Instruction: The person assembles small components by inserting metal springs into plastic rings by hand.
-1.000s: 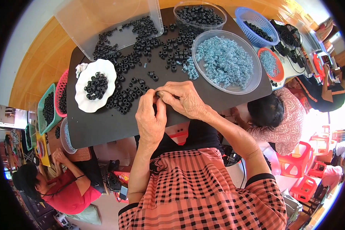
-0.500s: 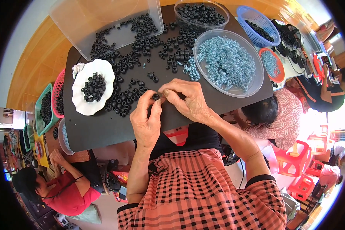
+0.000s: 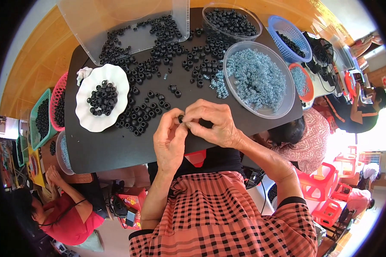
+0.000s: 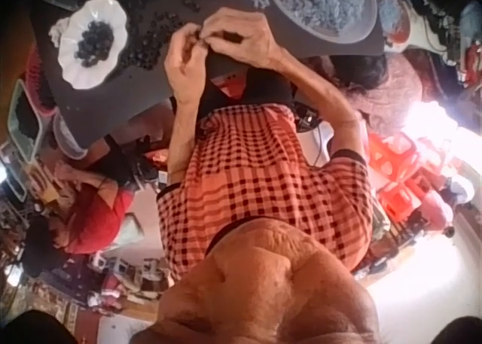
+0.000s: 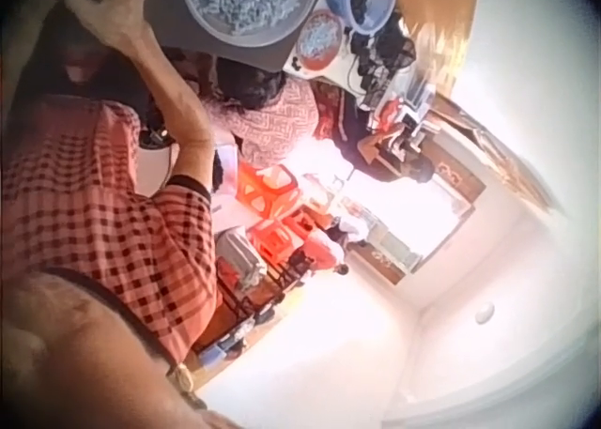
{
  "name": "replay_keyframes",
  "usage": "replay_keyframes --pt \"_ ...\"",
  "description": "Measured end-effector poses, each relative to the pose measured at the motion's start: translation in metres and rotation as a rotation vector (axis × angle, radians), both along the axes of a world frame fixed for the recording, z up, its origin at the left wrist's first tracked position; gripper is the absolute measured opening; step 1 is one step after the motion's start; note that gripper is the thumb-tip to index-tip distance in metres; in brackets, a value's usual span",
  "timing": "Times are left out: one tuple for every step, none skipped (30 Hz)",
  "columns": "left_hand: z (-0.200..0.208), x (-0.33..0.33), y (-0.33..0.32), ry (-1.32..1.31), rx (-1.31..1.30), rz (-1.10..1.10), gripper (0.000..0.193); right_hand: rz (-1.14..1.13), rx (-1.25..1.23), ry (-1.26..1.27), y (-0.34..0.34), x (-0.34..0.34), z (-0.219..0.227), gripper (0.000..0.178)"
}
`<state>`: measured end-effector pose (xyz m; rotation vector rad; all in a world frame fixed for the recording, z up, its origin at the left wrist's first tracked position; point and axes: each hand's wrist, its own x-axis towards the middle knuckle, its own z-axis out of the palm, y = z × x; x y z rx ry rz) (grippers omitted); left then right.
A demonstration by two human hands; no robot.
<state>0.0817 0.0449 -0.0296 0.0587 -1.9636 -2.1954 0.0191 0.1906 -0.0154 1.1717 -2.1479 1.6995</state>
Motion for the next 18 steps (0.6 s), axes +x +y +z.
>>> replay_keyframes --pt "0.001 -0.001 -0.003 0.0 0.008 0.001 0.019 0.003 0.026 -0.006 0.0 0.002 0.002 0.019" --pt "0.003 -0.001 -0.006 -0.024 0.02 -0.031 0.018 0.003 0.034 -0.006 0.0 0.002 0.004 0.019" --pt "0.003 -0.002 -0.008 -0.047 0.033 -0.063 0.017 -0.037 0.038 -0.023 0.0 0.002 0.005 0.019" --pt "0.002 -0.003 -0.007 -0.045 0.041 -0.062 0.017 -0.077 0.043 -0.04 0.0 0.001 0.008 0.019" --pt "0.001 -0.003 -0.004 -0.036 0.153 -0.071 0.017 -0.102 0.072 0.025 0.002 -0.005 0.015 0.019" --pt "-0.002 -0.003 -0.004 -0.031 0.261 -0.068 0.017 -0.181 0.15 0.106 0.002 -0.015 0.017 0.013" --pt "-0.002 -0.002 -0.004 -0.03 0.268 -0.065 0.017 -0.204 0.247 0.222 0.005 -0.03 0.022 0.014" --pt "-0.002 -0.001 -0.005 -0.022 0.263 -0.061 0.018 -0.224 0.343 0.338 0.007 -0.045 0.027 0.015" --pt "0.001 -0.001 -0.005 -0.009 0.259 -0.063 0.018 -0.226 0.349 0.343 0.01 -0.055 0.033 0.015" --pt "0.002 -0.002 -0.005 -0.007 0.263 -0.059 0.018 -0.189 0.463 0.361 0.012 -0.066 0.035 0.015" --pt "0.003 -0.002 -0.004 -0.026 0.282 -0.061 0.018 -0.15 0.575 0.378 0.012 -0.074 0.036 0.016" --pt "0.004 -0.002 -0.004 -0.046 0.3 -0.06 0.018 -0.141 0.576 0.382 0.011 -0.08 0.035 0.016" --pt "0.002 -0.002 -0.005 -0.044 0.302 -0.05 0.018 -0.116 0.594 0.379 0.009 -0.084 0.033 0.016" --pt "0.0 -0.001 -0.006 -0.057 0.273 -0.063 0.019 -0.089 0.611 0.377 0.007 -0.089 0.03 0.016" --pt "-0.001 0.0 -0.007 -0.069 0.245 -0.081 0.021 -0.084 0.61 0.381 0.004 -0.093 0.028 0.016" --pt "0.0 -0.001 -0.007 -0.067 0.246 -0.075 0.021 -0.09 0.562 0.356 -0.002 -0.096 0.026 0.016" --pt "0.0 -0.001 -0.006 -0.048 0.27 -0.079 0.022 -0.096 0.514 0.331 -0.008 -0.1 0.025 0.016" --pt "0.0 -0.001 -0.006 -0.031 0.294 -0.085 0.024 -0.093 0.513 0.33 -0.015 -0.106 0.024 0.016"
